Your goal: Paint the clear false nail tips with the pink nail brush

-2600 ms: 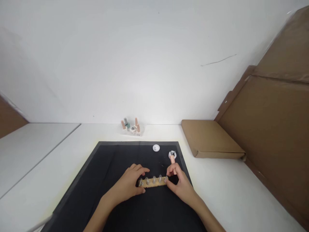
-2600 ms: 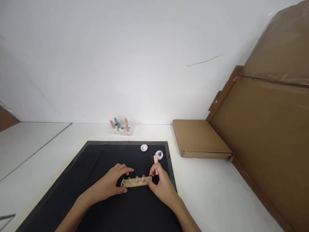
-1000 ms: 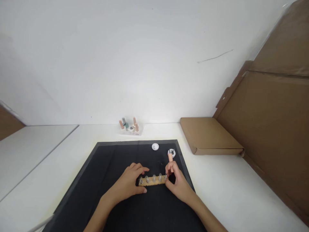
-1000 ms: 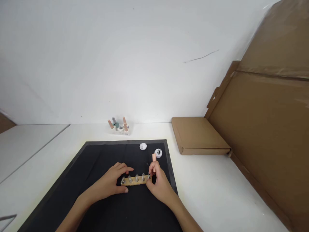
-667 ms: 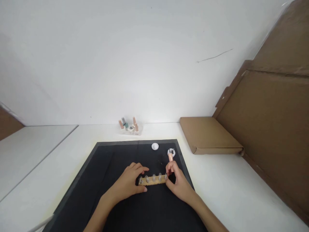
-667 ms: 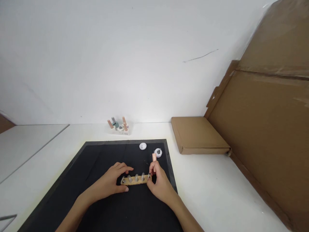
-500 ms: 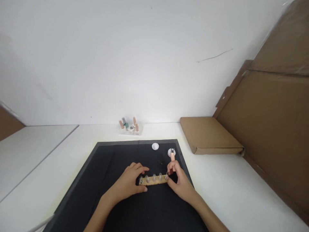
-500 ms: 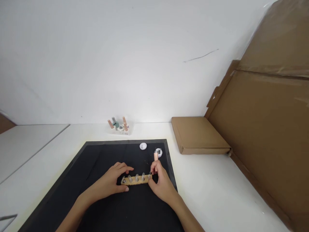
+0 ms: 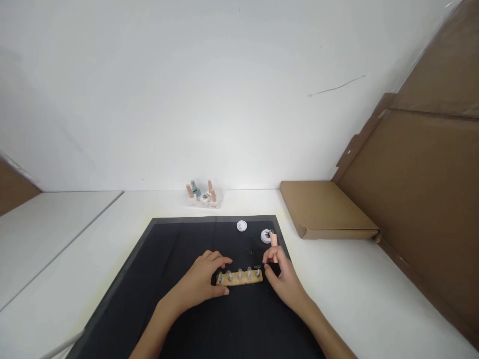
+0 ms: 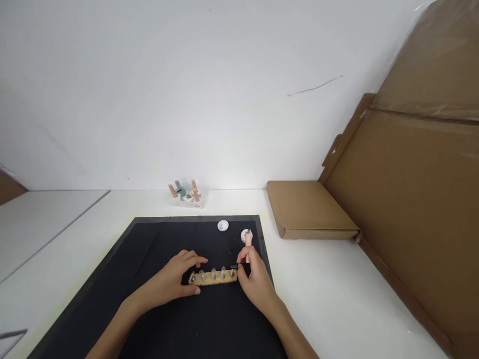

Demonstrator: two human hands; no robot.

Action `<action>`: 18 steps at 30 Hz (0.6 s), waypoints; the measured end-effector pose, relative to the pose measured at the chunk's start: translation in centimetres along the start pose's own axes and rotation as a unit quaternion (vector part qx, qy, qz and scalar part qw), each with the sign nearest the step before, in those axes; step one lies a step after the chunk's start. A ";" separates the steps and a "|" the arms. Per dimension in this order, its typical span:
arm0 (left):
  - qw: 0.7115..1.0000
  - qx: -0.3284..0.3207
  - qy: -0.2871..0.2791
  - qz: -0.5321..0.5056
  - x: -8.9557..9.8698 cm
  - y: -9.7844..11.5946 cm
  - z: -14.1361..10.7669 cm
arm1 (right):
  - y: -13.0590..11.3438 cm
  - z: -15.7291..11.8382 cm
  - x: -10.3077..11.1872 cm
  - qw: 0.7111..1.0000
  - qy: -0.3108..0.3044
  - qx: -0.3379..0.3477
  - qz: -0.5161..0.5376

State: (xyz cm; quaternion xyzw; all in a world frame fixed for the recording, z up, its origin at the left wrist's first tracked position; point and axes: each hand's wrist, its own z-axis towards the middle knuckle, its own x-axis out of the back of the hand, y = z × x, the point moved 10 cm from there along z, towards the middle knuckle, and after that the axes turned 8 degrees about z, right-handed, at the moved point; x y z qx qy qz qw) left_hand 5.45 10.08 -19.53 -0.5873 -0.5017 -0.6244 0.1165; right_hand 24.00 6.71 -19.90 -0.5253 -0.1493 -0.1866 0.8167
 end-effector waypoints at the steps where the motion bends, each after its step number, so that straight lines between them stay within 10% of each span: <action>1: 1.000 -0.001 0.000 0.000 0.0 -0.1 0.0 | 0.3 0.1 -0.1 1.000 -0.003 -0.002 -0.014; 18: 0.999 -0.002 0.021 -0.030 0.6 -0.8 -0.4 | 0.7 0.5 -1.7 0.987 -0.073 0.027 -0.141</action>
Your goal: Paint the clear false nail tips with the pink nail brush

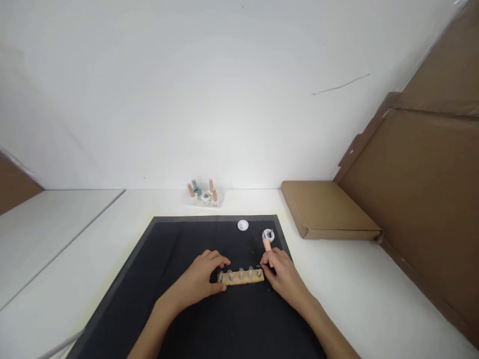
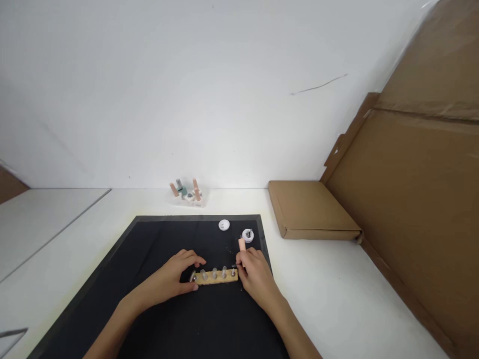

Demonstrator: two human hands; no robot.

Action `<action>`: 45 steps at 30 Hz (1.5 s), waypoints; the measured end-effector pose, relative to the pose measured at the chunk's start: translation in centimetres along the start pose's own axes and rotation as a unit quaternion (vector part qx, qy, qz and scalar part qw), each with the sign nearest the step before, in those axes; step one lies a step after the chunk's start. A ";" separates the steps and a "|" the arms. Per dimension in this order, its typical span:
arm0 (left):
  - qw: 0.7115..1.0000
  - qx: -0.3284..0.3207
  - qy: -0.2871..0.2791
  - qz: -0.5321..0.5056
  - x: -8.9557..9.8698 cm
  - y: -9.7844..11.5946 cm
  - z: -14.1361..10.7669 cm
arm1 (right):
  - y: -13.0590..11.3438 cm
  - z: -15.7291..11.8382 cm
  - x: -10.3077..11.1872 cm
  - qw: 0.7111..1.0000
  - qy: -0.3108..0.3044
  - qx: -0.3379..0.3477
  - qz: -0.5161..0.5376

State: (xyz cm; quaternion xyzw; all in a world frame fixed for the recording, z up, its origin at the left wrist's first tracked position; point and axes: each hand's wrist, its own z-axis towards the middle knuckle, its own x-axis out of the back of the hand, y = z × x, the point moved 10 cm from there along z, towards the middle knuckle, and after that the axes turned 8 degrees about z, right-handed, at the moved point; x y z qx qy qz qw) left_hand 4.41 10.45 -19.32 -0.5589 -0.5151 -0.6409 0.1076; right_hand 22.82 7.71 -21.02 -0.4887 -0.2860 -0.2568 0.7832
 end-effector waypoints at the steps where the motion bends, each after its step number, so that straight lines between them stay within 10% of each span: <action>1: 1.000 0.000 0.005 -0.006 0.2 0.0 -0.2 | -0.1 -0.1 0.2 1.000 0.010 0.004 0.004; 11: 0.989 -0.014 0.108 -0.096 2.5 5.3 -2.9 | -3.2 -2.4 4.0 0.986 0.127 0.074 0.072; 19: 0.950 0.113 0.227 -0.182 -1.3 7.2 -3.7 | -7.2 -4.6 5.3 0.967 0.150 0.173 0.107; 27: 0.921 0.108 0.269 -0.259 -3.9 8.1 -4.5 | -10.4 -5.5 5.6 0.953 0.104 0.238 0.158; 45: 0.880 0.046 0.462 -0.104 -3.6 9.4 -8.3 | -5.3 -3.4 2.5 0.945 -0.030 -0.028 0.323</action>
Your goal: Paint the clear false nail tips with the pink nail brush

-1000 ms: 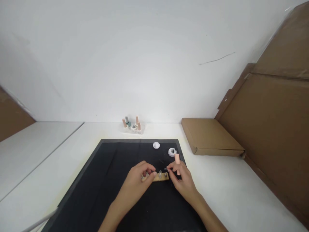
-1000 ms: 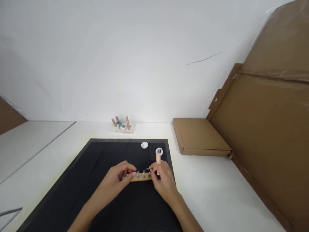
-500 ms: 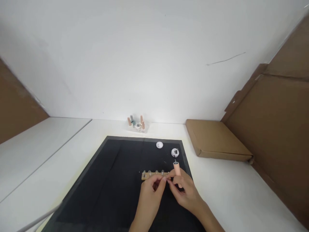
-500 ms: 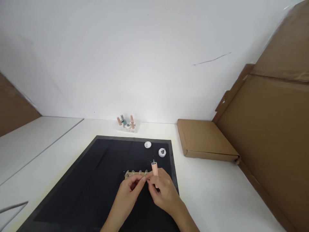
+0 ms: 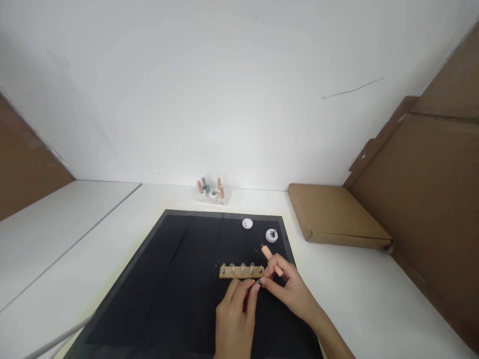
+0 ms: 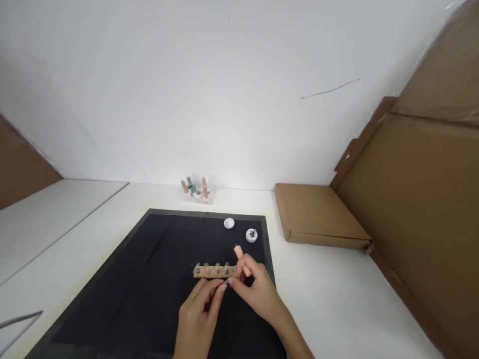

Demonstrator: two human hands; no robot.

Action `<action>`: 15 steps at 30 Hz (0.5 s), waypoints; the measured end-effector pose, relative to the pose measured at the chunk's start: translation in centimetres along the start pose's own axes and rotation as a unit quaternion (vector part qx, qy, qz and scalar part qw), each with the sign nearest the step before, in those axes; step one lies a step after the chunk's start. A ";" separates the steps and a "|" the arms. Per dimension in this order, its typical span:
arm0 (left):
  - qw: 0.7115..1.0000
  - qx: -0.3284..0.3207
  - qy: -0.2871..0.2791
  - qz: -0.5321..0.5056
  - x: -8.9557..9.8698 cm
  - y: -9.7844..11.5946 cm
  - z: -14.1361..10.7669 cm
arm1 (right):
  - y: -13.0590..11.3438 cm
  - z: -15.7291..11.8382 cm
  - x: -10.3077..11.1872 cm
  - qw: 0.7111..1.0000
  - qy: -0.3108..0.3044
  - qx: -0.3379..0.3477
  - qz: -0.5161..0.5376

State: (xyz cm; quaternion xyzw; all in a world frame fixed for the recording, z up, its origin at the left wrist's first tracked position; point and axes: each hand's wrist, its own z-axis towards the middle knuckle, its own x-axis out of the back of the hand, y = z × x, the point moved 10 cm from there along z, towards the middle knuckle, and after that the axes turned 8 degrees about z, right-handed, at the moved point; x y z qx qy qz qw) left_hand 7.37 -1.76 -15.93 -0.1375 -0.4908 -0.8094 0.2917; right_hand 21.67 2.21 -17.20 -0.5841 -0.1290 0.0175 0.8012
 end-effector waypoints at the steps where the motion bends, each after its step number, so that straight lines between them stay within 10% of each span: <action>1: 1.000 -0.009 0.010 0.007 0.1 0.1 0.0 | 0.2 0.0 -0.1 1.000 -0.004 -0.008 0.012; 15: 0.998 -0.034 0.008 0.061 -1.9 1.1 0.8 | 3.7 0.7 0.8 0.993 0.007 -0.053 0.108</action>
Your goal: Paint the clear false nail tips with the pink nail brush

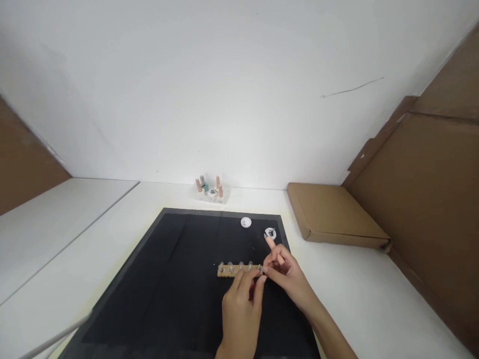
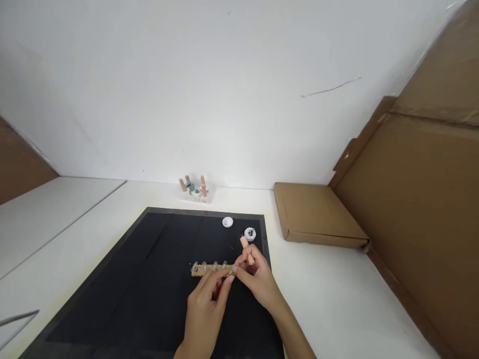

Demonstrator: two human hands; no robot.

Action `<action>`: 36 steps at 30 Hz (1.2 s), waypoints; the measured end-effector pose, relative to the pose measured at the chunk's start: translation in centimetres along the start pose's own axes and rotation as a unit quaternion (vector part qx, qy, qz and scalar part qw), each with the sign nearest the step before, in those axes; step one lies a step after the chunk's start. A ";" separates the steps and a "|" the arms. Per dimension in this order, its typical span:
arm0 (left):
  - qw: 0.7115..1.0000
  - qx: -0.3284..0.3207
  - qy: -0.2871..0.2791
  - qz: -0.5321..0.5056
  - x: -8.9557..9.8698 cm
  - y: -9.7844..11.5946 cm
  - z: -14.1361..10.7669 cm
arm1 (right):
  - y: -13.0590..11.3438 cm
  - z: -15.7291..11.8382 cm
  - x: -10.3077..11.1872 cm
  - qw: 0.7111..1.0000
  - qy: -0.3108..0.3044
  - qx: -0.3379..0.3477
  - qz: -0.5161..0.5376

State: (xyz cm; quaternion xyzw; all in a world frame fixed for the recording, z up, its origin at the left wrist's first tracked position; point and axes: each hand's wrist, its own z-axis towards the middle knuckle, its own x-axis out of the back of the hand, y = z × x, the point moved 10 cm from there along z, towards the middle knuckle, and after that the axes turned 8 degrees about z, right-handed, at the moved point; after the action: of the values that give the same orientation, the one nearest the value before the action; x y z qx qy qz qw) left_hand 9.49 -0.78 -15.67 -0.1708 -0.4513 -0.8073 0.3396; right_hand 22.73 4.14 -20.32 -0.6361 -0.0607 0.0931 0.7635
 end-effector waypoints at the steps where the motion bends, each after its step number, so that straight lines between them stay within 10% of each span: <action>1: 1.000 0.003 -0.006 0.002 -0.3 -0.1 -0.1 | 0.3 0.2 0.3 1.000 0.001 -0.003 -0.004; 36: 0.975 0.030 -0.196 0.098 -6.4 -2.3 -1.5 | 2.7 2.5 1.2 0.987 0.009 -0.002 -0.159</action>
State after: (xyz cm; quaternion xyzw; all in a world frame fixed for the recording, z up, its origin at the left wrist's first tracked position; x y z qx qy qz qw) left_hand 12.47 1.30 -21.64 -0.3583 -0.5143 -0.7071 0.3272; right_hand 23.15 7.29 -22.56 -0.6206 -0.1541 -0.0353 0.7680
